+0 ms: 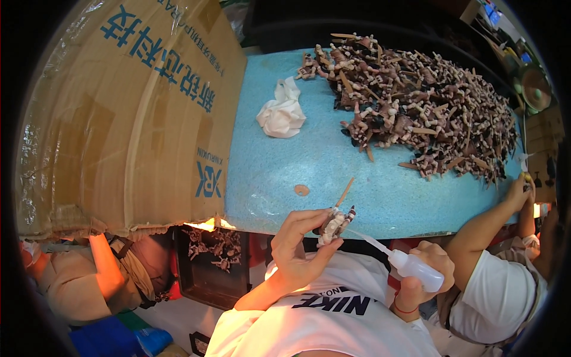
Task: The person applies glue from a glue bottle to small plastic figurine parts and assembles them by hand.
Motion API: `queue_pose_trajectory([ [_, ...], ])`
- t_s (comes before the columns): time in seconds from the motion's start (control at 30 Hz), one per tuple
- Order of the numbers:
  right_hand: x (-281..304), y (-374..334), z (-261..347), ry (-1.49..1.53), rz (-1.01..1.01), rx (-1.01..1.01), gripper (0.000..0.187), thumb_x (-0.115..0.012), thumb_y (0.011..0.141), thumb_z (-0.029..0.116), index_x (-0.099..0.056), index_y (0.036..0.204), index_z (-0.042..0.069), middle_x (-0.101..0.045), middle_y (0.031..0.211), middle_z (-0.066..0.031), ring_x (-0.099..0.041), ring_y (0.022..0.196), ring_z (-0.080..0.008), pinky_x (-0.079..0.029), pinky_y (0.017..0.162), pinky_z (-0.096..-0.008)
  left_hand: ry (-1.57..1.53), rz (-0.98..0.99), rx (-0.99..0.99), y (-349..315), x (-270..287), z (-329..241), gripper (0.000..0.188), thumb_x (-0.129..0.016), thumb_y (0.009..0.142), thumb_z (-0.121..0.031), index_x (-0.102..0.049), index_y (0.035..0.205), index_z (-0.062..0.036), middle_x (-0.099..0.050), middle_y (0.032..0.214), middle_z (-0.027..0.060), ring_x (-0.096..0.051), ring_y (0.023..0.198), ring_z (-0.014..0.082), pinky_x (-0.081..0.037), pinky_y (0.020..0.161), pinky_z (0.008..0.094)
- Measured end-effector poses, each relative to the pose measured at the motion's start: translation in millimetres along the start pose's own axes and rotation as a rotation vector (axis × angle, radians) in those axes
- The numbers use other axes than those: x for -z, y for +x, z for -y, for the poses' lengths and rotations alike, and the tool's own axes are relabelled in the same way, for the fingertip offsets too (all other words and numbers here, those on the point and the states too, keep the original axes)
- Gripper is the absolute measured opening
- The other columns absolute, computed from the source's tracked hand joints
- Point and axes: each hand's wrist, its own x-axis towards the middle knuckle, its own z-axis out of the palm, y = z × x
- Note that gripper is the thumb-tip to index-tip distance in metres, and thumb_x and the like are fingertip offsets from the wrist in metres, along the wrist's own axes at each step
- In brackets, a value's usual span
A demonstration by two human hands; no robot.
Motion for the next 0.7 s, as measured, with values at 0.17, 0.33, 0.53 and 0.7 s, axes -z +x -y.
queue_pose_trajectory([
  [0.17,1.3,6.7,0.9,0.002,0.08,0.006,0.039,-0.073,0.067,0.024,-0.057,0.077,-0.009,-0.055,0.055,-0.0129,-0.049,0.039,-0.0183,-0.036,0.035,-0.0261,-0.013,0.004,0.013,-1.7,-0.5,1.0,0.042,-0.073,0.063,0.006,-0.056,0.102,0.0034,-0.059,0.1,0.0165,-0.059,0.09,0.022,-0.047,0.077,0.0292],
  [0.33,5.9,7.9,0.8,-0.117,0.209,0.071,0.038,-0.074,0.065,0.026,-0.059,0.075,-0.007,-0.051,0.05,-0.0088,-0.047,0.037,-0.0185,-0.036,0.035,-0.0257,-0.035,0.0,0.043,-4.7,-1.2,3.7,0.041,-0.073,0.064,0.005,-0.056,0.101,0.0032,-0.059,0.1,0.0166,-0.058,0.09,0.0217,-0.047,0.078,0.0293],
  [0.53,8.6,10.2,3.0,-0.133,0.237,0.072,0.037,-0.075,0.063,0.025,-0.059,0.076,-0.006,-0.049,0.049,-0.0081,-0.046,0.037,-0.0182,-0.035,0.035,-0.0255,-0.045,0.006,0.049,-5.8,-1.7,4.5,0.041,-0.073,0.065,0.004,-0.056,0.102,0.0033,-0.058,0.1,0.0166,-0.058,0.091,0.0221,-0.047,0.078,0.0292],
  [0.7,9.6,11.5,2.5,-0.126,0.274,0.058,0.038,-0.075,0.064,0.026,-0.059,0.076,-0.006,-0.049,0.049,-0.0081,-0.046,0.037,-0.0182,-0.035,0.035,-0.0255,-0.044,0.009,0.054,-7.2,-0.8,6.2,0.041,-0.073,0.065,0.004,-0.056,0.102,0.0036,-0.058,0.101,0.0167,-0.058,0.092,0.0224,-0.046,0.078,0.0294],
])
